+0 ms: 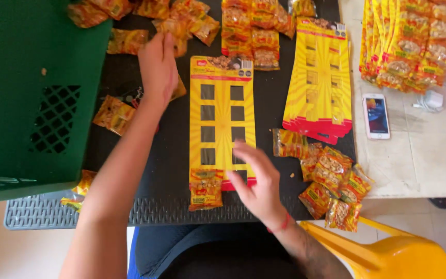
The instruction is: Attaching snack packets to display strips for retail sale
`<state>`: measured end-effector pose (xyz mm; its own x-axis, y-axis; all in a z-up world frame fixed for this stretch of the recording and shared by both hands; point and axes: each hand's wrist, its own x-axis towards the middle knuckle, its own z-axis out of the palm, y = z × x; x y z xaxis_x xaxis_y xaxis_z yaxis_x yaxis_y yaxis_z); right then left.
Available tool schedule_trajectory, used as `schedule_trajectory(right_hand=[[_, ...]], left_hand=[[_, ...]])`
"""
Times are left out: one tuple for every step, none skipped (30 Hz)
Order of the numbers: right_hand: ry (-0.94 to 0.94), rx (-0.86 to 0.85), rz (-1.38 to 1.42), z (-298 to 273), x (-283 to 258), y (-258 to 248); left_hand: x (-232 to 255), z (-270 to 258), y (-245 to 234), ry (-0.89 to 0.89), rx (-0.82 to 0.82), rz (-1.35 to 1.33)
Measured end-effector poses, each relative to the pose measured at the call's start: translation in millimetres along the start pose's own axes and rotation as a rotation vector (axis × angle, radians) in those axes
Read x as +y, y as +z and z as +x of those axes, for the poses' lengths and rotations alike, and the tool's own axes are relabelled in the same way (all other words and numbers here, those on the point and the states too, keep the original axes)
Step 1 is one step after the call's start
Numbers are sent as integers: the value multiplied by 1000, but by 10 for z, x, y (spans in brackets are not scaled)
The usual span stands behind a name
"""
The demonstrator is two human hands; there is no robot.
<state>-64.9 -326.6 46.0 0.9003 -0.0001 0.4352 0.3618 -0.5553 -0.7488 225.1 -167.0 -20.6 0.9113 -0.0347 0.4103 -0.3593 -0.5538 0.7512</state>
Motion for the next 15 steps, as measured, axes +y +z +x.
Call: schedule_trajectory(right_hand=[[-59, 49, -71, 92, 12, -7], [-118, 95, -141, 181, 24, -12], [-104, 95, -142, 257, 96, 79], [-206, 140, -211, 340, 167, 180], [-308, 185, -280, 421, 232, 288], [-303, 182, -276, 415, 206, 275], [-257, 201, -181, 411, 175, 267], [-217, 215, -84, 427, 150, 263], [-218, 208, -77, 341, 254, 240], [-36, 93, 153, 231, 351, 216], [148, -25, 380, 121, 451, 191], [155, -32, 382, 42, 422, 232], [226, -111, 459, -37, 391, 267], [294, -186, 531, -104, 366, 292], [297, -188, 529, -130, 381, 323]], left_hand=[[163, -224, -50, -22, -3, -164], [325, -450, -113, -46, -5, -325], [655, -746, -253, -53, -18, -325], [979, -1037, -419, -122, -171, -512], [1306, -1322, -594, -191, -325, -700], [1392, -1378, -762, -198, -326, -697], [1475, -1431, -936, -274, -506, -710], [1557, -1475, -1112, -350, -678, -721], [1454, -1505, -1162, -357, -670, -719], [1353, -1559, -1216, -236, -604, -638], [1253, -1614, -1268, -117, -537, -554], [1132, -1714, -1190, -127, -536, -554], [1018, -1816, -1112, -213, -571, -542], [906, -1902, -1022, -292, -607, -532], [819, -1925, -970, -295, -608, -535]])
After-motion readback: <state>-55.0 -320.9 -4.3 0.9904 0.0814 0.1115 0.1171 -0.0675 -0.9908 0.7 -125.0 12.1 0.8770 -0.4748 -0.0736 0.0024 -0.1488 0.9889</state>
